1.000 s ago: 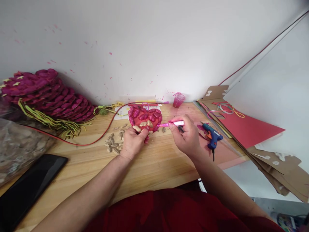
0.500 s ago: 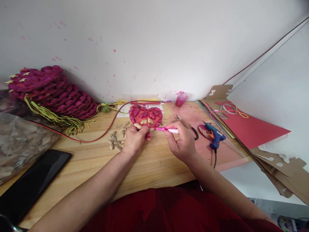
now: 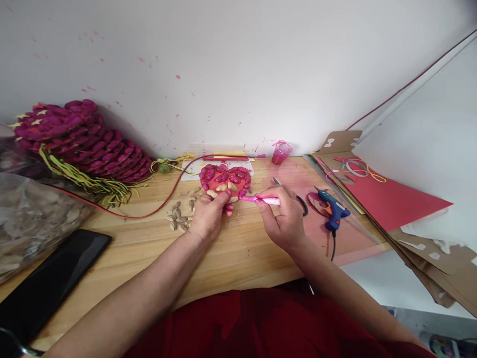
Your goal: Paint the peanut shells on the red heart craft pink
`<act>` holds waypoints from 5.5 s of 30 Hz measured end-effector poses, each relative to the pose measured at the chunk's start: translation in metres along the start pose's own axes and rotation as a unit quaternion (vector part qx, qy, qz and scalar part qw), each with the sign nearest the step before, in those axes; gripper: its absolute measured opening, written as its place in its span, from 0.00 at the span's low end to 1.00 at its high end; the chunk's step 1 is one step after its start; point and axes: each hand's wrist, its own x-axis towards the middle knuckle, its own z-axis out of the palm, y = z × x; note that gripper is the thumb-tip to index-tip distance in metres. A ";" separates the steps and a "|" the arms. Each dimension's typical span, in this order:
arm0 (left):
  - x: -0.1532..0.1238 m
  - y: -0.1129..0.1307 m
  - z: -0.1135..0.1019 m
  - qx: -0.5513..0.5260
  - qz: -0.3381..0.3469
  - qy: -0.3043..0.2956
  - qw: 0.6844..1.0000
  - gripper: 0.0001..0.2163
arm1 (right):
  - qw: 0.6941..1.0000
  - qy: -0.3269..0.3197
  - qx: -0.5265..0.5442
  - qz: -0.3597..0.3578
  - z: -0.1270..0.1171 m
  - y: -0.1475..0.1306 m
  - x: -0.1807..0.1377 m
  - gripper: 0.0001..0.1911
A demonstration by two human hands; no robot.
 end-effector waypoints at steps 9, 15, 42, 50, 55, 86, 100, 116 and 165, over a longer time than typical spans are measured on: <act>0.005 -0.010 -0.006 0.081 0.057 -0.021 0.995 0.09 | 1.000 0.006 -0.029 -0.002 0.002 -0.008 0.006 0.01; 0.005 -0.009 -0.007 0.102 0.066 -0.024 0.992 0.10 | 1.000 0.013 -0.014 0.021 0.003 -0.009 0.006 0.01; 0.006 -0.007 -0.004 0.048 0.043 -0.010 0.998 0.09 | 1.000 0.013 -0.018 0.013 -0.003 -0.003 0.001 0.00; 0.007 -0.011 -0.009 0.111 0.079 -0.029 0.990 0.10 | 0.995 0.043 0.007 0.091 -0.008 0.006 0.011 0.04; 0.009 -0.013 -0.012 0.140 0.092 -0.044 0.985 0.11 | 0.993 0.036 0.020 0.113 -0.005 0.012 0.010 0.05; 0.002 -0.003 -0.012 0.271 0.167 -0.064 0.946 0.13 | 0.999 -0.002 -0.016 0.031 -0.018 0.007 0.021 0.01; 0.002 -0.001 -0.011 0.257 0.166 -0.063 0.950 0.13 | 0.999 -0.011 0.004 0.033 -0.020 0.006 0.022 0.00; 0.009 -0.011 -0.012 0.105 0.099 -0.068 0.987 0.12 | 0.998 0.014 0.015 0.060 -0.023 0.007 0.019 0.02; 0.002 0.002 -0.003 -0.066 -0.060 -0.047 0.995 0.19 | 0.954 0.078 0.212 0.197 -0.008 0.021 0.009 0.05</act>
